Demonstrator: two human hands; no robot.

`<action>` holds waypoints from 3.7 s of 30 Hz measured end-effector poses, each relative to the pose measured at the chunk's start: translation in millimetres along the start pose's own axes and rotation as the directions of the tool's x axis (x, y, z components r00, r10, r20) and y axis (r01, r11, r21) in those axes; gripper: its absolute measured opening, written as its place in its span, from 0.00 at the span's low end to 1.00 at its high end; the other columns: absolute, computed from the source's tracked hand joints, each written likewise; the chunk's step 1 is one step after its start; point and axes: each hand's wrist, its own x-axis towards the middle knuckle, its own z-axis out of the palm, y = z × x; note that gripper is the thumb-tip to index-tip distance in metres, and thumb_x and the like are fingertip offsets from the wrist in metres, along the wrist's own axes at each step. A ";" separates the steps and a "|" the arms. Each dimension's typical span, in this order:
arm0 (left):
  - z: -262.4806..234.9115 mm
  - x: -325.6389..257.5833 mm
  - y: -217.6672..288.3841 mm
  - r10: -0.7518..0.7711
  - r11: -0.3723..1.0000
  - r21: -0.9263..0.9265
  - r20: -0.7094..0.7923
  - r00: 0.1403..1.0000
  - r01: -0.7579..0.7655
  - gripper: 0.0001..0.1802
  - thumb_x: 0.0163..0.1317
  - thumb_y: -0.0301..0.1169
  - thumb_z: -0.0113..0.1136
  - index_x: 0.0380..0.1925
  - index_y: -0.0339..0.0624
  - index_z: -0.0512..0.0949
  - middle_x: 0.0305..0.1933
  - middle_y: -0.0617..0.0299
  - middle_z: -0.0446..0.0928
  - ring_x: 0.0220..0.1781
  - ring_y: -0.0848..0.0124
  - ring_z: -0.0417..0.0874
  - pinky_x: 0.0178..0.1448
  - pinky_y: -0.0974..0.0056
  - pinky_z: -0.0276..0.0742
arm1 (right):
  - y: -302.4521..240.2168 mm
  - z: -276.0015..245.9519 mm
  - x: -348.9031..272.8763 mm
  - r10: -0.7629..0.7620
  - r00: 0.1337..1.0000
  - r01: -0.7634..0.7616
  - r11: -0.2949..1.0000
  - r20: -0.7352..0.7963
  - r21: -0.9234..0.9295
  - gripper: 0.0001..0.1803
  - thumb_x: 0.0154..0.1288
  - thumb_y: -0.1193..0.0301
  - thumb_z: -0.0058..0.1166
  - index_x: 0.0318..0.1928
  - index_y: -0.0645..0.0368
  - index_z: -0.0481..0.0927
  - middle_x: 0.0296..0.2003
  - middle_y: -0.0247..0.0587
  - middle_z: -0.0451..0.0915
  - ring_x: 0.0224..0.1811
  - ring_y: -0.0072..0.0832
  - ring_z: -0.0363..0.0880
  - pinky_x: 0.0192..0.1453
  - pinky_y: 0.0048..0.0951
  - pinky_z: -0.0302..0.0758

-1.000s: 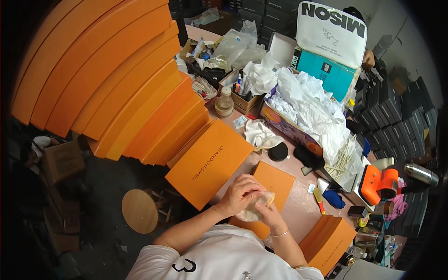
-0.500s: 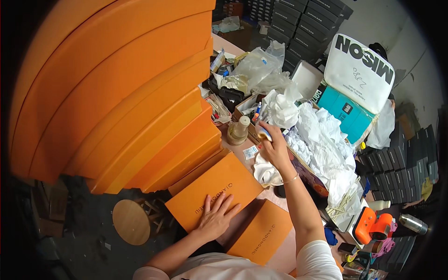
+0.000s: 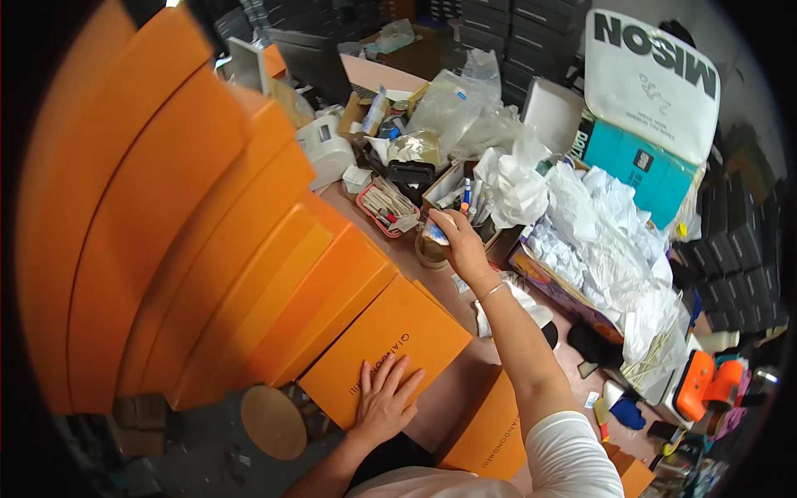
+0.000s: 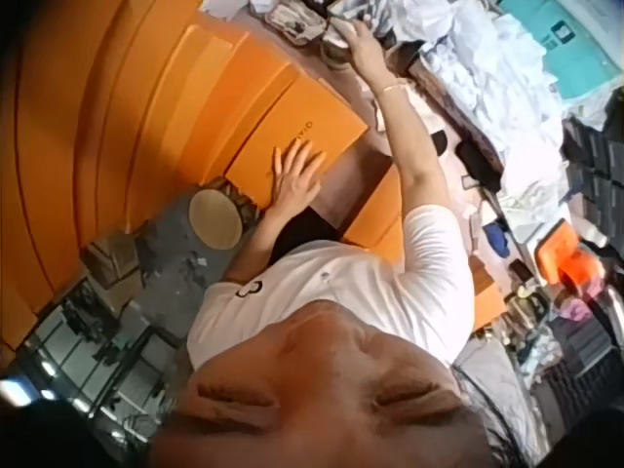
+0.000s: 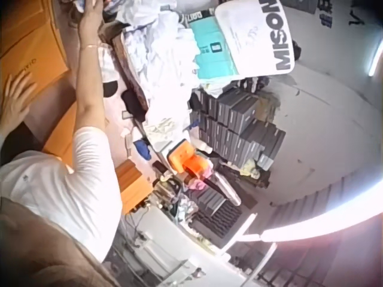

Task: Packing sandals into orange shoeboxes using tissue paper and dust bags.

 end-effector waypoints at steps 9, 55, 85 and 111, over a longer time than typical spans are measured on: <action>4.1 3.7 4.0 -0.004 0.995 0.095 -0.001 1.000 0.004 0.29 0.51 0.37 0.66 0.57 0.50 0.75 0.67 0.52 0.62 0.72 0.51 0.57 0.73 0.37 0.41 | -2.3 -39.8 -41.8 0.272 0.764 -0.217 0.962 -0.585 0.164 0.30 0.52 0.82 0.59 0.59 0.56 0.74 0.51 0.48 0.76 0.52 0.42 0.76 0.57 0.35 0.73; 12.1 -8.2 -0.4 0.070 0.997 0.028 -0.163 0.984 -0.066 0.34 0.52 0.29 0.64 0.62 0.47 0.67 0.70 0.53 0.59 0.75 0.55 0.53 0.76 0.43 0.41 | -172.3 -102.0 -370.8 0.119 0.959 0.006 0.898 0.257 -0.439 0.19 0.60 0.74 0.49 0.53 0.51 0.76 0.47 0.41 0.76 0.47 0.41 0.79 0.49 0.39 0.78; 17.3 -20.5 13.9 0.242 0.969 0.104 -0.232 0.942 -0.224 0.30 0.54 0.29 0.62 0.60 0.41 0.69 0.65 0.50 0.64 0.70 0.53 0.60 0.74 0.43 0.47 | -112.1 -163.9 -332.1 0.582 0.813 -0.504 0.684 -0.022 -0.527 0.19 0.60 0.71 0.53 0.54 0.55 0.76 0.45 0.43 0.77 0.45 0.43 0.80 0.51 0.40 0.76; 39.4 -68.8 197.2 0.681 0.535 -0.712 0.043 0.731 -0.456 0.34 0.63 0.38 0.60 0.65 0.36 0.62 0.65 0.44 0.63 0.66 0.50 0.65 0.68 0.54 0.63 | -334.2 -438.5 -651.8 0.985 -0.059 -0.824 0.042 -0.160 0.565 0.26 0.62 0.70 0.56 0.61 0.60 0.71 0.35 0.27 0.78 0.29 0.16 0.71 0.27 0.18 0.64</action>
